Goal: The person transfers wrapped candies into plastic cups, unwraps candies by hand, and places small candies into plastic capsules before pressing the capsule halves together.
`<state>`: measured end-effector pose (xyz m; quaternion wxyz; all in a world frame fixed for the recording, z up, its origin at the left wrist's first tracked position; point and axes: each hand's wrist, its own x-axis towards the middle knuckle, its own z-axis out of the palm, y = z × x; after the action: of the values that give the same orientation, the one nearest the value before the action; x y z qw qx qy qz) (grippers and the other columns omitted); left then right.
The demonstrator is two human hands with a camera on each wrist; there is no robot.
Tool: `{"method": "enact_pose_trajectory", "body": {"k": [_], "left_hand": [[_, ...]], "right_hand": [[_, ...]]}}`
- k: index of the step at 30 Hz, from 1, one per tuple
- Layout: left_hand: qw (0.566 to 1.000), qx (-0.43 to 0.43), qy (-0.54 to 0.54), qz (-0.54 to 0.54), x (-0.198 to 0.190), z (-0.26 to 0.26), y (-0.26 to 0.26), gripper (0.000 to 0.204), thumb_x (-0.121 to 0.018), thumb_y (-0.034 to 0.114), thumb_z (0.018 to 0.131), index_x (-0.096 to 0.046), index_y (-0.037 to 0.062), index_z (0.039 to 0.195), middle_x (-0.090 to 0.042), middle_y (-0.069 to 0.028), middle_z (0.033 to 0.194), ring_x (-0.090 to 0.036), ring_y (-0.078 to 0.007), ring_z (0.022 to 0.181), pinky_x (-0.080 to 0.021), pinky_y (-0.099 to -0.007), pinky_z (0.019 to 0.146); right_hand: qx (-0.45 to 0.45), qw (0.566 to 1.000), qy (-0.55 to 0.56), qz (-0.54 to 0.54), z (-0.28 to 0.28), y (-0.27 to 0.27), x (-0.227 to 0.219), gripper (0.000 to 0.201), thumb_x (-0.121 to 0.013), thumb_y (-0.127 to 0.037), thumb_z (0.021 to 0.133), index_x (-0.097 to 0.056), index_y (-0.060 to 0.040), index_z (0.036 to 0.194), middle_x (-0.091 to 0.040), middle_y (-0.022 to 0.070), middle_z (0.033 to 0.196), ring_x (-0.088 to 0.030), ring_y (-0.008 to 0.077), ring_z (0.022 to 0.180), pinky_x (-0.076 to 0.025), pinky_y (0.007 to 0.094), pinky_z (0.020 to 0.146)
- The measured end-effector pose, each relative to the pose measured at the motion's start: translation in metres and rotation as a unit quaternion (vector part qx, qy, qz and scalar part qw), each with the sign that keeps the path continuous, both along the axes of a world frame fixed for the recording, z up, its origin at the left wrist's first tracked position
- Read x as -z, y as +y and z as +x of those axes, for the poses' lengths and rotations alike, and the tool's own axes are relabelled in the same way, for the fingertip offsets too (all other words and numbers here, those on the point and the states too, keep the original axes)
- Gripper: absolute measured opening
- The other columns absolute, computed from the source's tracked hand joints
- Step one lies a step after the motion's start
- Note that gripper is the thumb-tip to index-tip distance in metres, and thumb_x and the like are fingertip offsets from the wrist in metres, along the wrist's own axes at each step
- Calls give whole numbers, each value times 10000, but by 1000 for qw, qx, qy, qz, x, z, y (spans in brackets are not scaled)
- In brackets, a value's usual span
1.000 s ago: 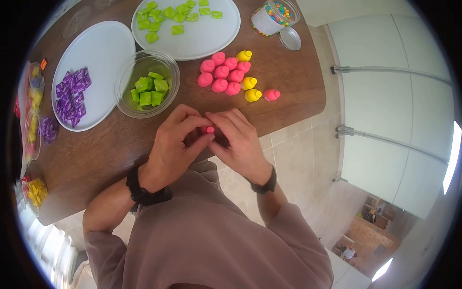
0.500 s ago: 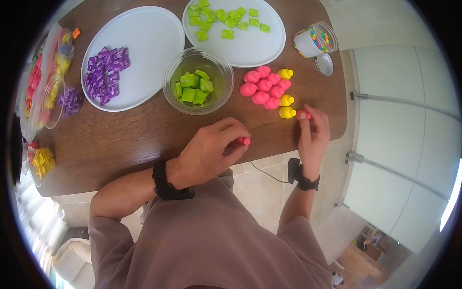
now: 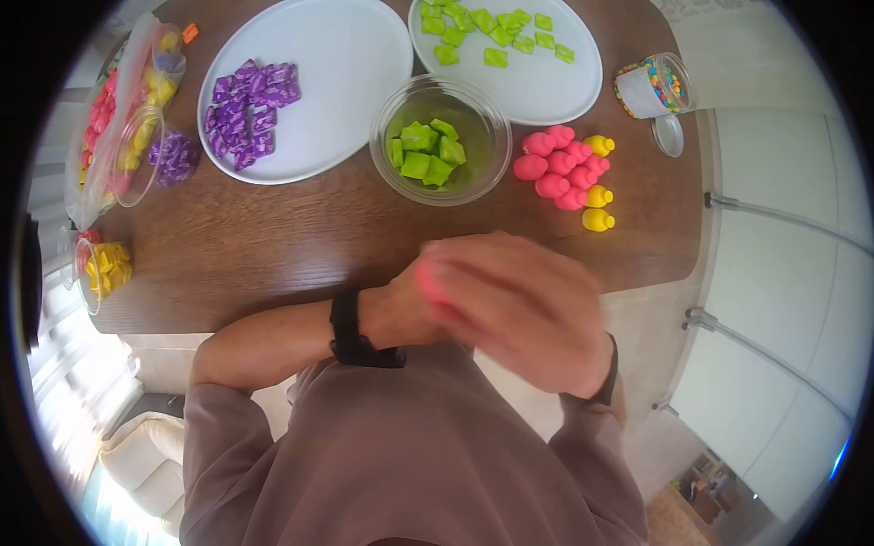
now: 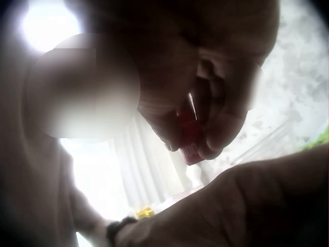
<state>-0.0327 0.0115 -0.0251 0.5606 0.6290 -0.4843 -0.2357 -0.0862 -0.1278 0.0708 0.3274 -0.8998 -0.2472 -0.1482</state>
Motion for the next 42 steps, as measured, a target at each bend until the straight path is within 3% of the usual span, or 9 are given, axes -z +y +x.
{"method": "enact_pose_trajectory", "body": {"k": [6, 8, 10, 12, 19, 21, 30, 32, 42], "left_hand": [[996, -28, -81, -19, -3, 1, 34, 297, -557, 102, 1006, -571, 30, 1294, -620, -142, 1249, -623, -263, 1144, -517, -404, 959], [993, -39, -103, -29, 0, -2, 41, 307, -540, 101, 1018, -555, 29, 1316, -611, -144, 1285, -613, -247, 1177, -507, -398, 982], [997, -4, -72, -21, 63, -31, 27, 294, -514, 103, 1036, -547, 22, 1317, -591, -142, 1316, -593, -222, 1206, -492, -387, 1003], [999, 34, -36, -19, 72, -39, 14, 284, -487, 104, 1053, -538, 16, 1318, -571, -140, 1347, -572, -198, 1235, -476, -375, 1023], [991, -54, 31, -117, 9, -6, 0, 277, -550, 60, 987, -564, -11, 1255, -617, -180, 1230, -631, -305, 1121, -531, -422, 919], [996, -50, -13, -71, 3, -1, -1, 273, -573, 46, 959, -578, -19, 1224, -633, -189, 1180, -648, -339, 1070, -547, -442, 875], [1000, -28, -12, 2, 8, -6, -7, 214, -679, 103, 905, -628, 1, 1086, -632, -156, 1033, -644, -357, 944, -547, -470, 805], [998, -59, -13, -33, 10, -7, -10, 109, -625, 116, 934, -639, 13, 900, -603, -146, 903, -635, -333, 828, -536, -444, 736], [1000, -26, -9, -3, 4, -2, -6, 145, -678, 84, 900, -647, 16, 1024, -632, -142, 1012, -642, -349, 912, -540, -455, 769]], "right_hand": [[-112, 983, 14, -145, 51, 35, 16, 320, -681, -138, 767, -659, 33, 1036, -665, 154, 1075, -663, 246, 729, -562, 321, 625], [-126, 974, 65, -177, 56, 42, 11, 338, -695, -112, 775, -652, 35, 1076, -662, 168, 1126, -682, 247, 821, -573, 326, 650], [-135, 961, 119, -209, 58, 49, 10, 361, -710, -86, 783, -645, 37, 1115, -659, 182, 1178, -700, 249, 913, -585, 330, 676], [-87, 961, 87, -247, 57, 54, 11, 416, -707, -77, 781, -638, 41, 1174, -654, 189, 1204, -695, 250, 889, -584, 329, 667], [-43, 993, -43, -106, 46, 27, -1, 405, -756, -29, 800, -677, 21, 1195, -663, 191, 1226, -715, 271, 859, -577, 324, 666], [150, 978, 74, -123, 39, 27, -19, 318, -769, -6, 817, -702, 1, 1128, -694, 147, 1164, -722, 279, 851, -573, 346, 687], [102, 981, 11, -166, 50, 0, -25, 217, -769, 16, 790, -688, -20, 987, -687, 83, 963, -693, 280, 833, -554, 360, 687], [110, 984, 1, -142, 59, 4, -31, 202, -768, 15, 792, -689, -20, 975, -689, 82, 957, -693, 278, 835, -554, 360, 689], [12, 993, -83, -85, 128, 18, 15, 285, -763, -43, 830, -701, -52, 1108, -698, 120, 1167, -701, 321, 921, -577, 366, 757]]}}
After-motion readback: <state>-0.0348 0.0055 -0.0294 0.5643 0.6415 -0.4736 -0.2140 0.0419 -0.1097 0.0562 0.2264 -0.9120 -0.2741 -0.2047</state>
